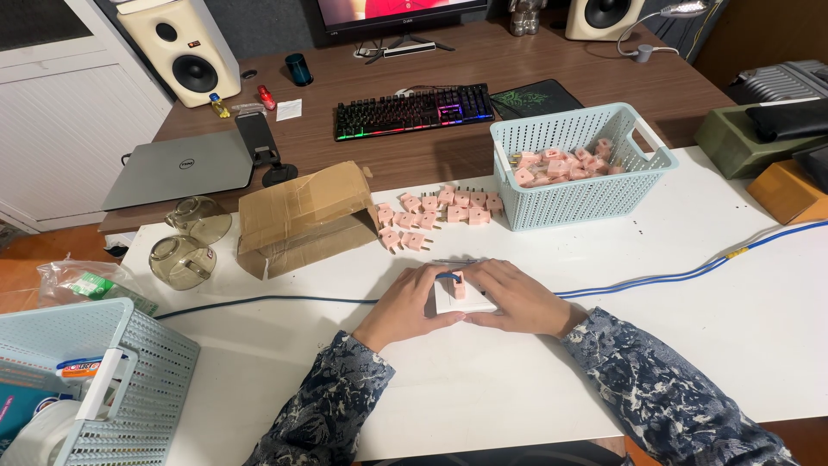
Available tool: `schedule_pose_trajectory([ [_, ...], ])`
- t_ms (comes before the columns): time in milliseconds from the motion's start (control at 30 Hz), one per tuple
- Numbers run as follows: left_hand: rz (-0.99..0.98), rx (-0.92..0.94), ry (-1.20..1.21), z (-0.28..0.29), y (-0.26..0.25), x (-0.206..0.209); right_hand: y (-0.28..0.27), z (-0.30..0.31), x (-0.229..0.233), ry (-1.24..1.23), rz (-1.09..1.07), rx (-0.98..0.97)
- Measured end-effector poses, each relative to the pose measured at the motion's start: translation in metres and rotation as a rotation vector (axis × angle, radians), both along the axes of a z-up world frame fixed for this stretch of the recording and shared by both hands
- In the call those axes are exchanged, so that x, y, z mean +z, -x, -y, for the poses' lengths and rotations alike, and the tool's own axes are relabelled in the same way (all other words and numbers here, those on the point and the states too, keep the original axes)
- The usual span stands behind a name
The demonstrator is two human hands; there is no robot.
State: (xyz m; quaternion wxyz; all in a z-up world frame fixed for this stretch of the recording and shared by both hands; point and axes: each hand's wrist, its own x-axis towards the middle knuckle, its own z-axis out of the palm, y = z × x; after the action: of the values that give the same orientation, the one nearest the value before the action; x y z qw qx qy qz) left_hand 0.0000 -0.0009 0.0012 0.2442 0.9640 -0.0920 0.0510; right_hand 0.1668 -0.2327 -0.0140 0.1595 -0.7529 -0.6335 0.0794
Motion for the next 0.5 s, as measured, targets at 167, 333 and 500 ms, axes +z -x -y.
schedule_pose_trajectory([
  [167, 0.042, -0.015, 0.004, -0.0017, -0.0005, -0.0038, -0.0001, -0.0006, 0.0001, 0.012, -0.001, -0.013],
  [333, 0.050, -0.018, 0.005, -0.0027, -0.0014, -0.0057, -0.0002, -0.0004, 0.0005, 0.008, 0.005, -0.010],
  [500, 0.047, -0.016, 0.009, -0.0021, -0.0006, -0.0057, -0.0008, 0.0002, -0.0016, -0.002, 0.007, -0.009],
])
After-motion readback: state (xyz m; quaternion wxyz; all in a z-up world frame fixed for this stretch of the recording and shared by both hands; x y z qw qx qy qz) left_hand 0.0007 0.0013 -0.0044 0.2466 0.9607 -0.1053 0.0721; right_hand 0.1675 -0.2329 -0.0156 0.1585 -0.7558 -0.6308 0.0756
